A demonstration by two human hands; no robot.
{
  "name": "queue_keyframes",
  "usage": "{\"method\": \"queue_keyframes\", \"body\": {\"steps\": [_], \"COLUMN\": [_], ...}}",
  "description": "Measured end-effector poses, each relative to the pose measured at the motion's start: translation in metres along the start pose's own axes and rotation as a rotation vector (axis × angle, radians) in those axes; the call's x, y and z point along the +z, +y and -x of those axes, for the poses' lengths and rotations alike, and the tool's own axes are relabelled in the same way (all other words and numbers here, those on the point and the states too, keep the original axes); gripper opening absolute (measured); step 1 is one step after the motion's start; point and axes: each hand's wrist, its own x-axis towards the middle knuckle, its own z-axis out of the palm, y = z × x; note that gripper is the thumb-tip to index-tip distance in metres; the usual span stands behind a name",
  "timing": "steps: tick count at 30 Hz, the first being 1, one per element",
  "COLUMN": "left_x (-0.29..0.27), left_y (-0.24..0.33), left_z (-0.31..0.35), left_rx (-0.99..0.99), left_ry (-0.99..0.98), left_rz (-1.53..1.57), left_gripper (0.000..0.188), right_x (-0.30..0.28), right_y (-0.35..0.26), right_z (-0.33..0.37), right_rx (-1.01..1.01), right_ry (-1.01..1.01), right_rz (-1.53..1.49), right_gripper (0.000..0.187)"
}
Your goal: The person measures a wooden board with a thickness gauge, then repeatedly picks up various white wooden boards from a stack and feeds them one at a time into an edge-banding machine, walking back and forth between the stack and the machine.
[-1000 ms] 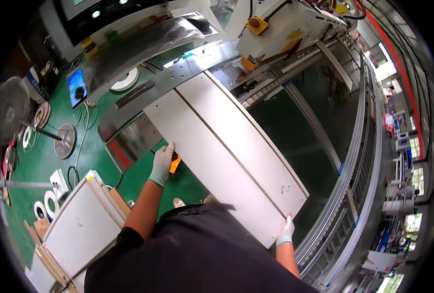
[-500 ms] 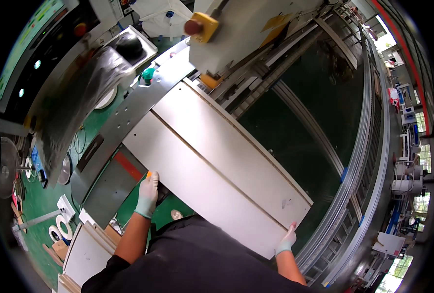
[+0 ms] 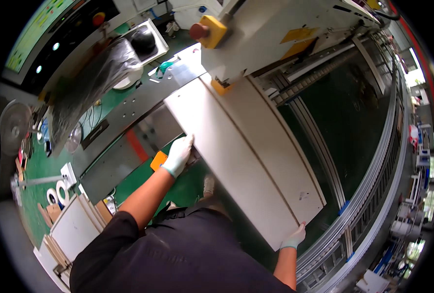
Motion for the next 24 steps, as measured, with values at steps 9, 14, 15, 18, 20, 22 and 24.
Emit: {"method": "queue_keyframes", "body": {"steps": [9,14,15,18,20,22,24], "left_x": [-0.011,-0.102,-0.135,-0.239,-0.316,-0.400,-0.472], "left_y": [0.064,0.004,-0.025,-0.103,-0.153,-0.214,-0.272], "left_z": [0.040,0.166,0.185,0.256,0.304,0.336,0.366], "left_rx": [0.327,0.877,0.897,0.897,0.627,0.361,-0.043], "left_ry": [-0.269,-0.037,0.018,0.238,0.542,0.709,0.768], "left_rz": [-0.653,-0.837,-0.853,-0.773,-0.881,-0.965,-0.934], "left_gripper": [0.052,0.035,0.033,0.028,0.028,0.034,0.060], "right_x": [0.137,0.193,0.200,0.192,0.184,0.175,0.171], "right_y": [-0.059,0.008,0.024,0.082,0.126,0.159,0.180], "right_z": [0.051,0.088,0.128,0.207,0.251,0.296,0.347], "right_rx": [-0.687,-0.958,-0.774,-0.458,-0.230,-0.220,-0.205], "right_ry": [0.045,-0.516,-0.668,-0.908,-1.001,-1.160,-1.380], "right_rz": [0.385,0.410,0.308,0.304,0.427,0.606,0.814], "right_gripper": [0.046,0.039,0.039,0.040,0.043,0.044,0.035]}}
